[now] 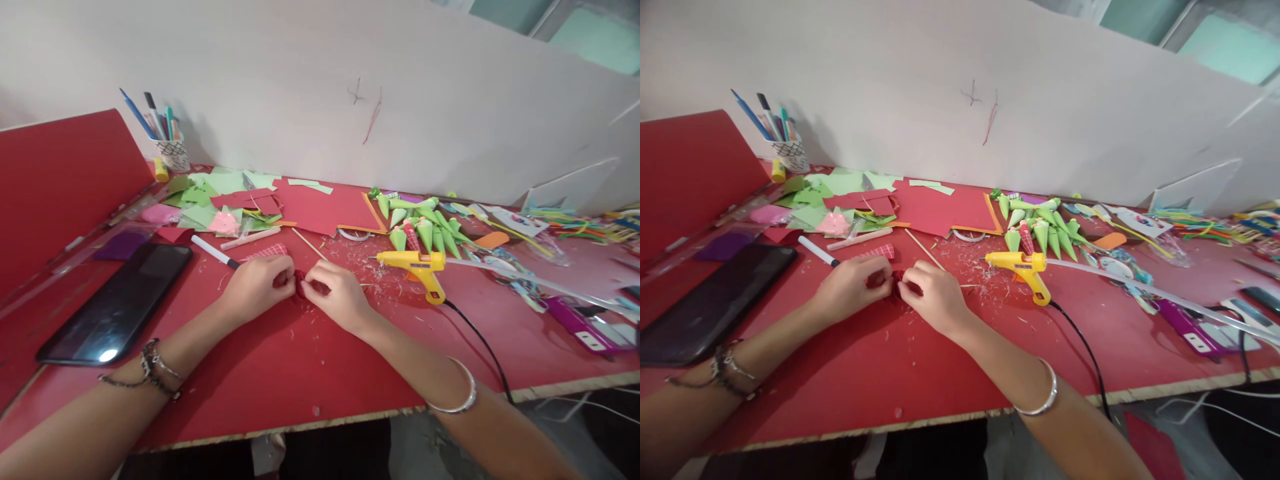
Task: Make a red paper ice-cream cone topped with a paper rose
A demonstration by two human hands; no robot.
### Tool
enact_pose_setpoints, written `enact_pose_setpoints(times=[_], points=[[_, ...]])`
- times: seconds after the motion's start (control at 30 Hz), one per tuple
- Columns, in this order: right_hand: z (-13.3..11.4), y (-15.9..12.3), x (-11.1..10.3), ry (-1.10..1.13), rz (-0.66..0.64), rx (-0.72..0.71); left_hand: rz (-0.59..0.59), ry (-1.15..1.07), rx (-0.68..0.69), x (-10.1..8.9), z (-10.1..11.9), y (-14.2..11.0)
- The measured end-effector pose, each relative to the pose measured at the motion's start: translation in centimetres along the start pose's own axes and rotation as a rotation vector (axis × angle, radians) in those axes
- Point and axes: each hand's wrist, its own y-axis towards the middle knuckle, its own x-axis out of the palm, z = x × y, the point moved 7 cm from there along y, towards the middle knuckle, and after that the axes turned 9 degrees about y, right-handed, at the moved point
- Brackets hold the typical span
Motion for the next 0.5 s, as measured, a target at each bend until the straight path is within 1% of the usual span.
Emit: enact_pose_setpoints(times=[0.23,0.5], points=[[0.08,0.04,-0.09,-0.011,0.013,0.0,-0.02,0.017,-0.016,0.17,-0.12,-0.09],[0.21,0.1,0.03,-0.028,0.004,0.024,0.0,0.066,0.026,0.04,0.06,0.0]])
